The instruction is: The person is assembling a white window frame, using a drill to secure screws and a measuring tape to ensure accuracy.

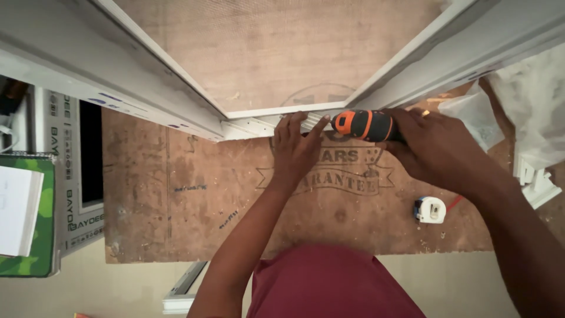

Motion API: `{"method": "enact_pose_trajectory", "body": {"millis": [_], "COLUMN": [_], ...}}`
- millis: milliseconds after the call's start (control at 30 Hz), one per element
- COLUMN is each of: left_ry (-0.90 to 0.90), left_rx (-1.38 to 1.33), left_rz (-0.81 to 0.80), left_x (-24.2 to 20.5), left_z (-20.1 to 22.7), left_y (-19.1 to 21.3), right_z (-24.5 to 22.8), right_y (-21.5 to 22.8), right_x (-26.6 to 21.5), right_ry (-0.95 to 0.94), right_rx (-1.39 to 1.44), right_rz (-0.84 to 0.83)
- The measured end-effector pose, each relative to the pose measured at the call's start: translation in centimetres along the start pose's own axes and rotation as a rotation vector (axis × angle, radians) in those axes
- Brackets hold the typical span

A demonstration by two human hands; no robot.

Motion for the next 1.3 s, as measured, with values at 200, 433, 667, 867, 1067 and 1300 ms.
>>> {"method": "enact_pose_trajectory", "body": {"millis": [200, 433, 667, 867, 1067, 1300], "left_ry": [0.001, 0.001, -0.047, -0.069, -0.195, -0.240], "left_rx": [-0.002, -0.005, 0.041, -0.009, -0.530, -0.904], "left_rz": [-0.009, 0.030, 0.049, 0.011, -0.191, -0.562], "left_x": [0.1, 0.3, 0.6, 0.8, 1.6, 6.5], "left_z": [-0.1, 0.2, 0.4, 1.7, 8.2, 17.1], "left_y": [0.0, 0.3, 0.9, 0.4, -4.3, -10.5], "right_z": [-1.6, -3.4, -0.7, 0.9, -0.5, 0.3], "right_y": [-0.1, 2.8, -0.8, -4.3, -5.9, -8.4], "right_x": [-0.1, -3.7, -10.7, -17.1, -19.7, -21.7], "right_ry": [-0.264, -0.379, -0.684, -0.800, -0.868, -1.007], "right_rx": [-0.064, 0.086, 0.060, 0.089, 0.269, 0.422], "right_rz": [-0.141, 0.087, -0.169, -0.194, -0.129, -0.096]}}
Point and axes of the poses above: each hand's wrist, its own x-axis towards the middle knuckle, its own y-axis out of the back of the hand, z = x × y, the point moved 6 cm from there along x, towards the middle knuckle, and after that the axes turned 12 degrees about -y, right-handed, at the moved point
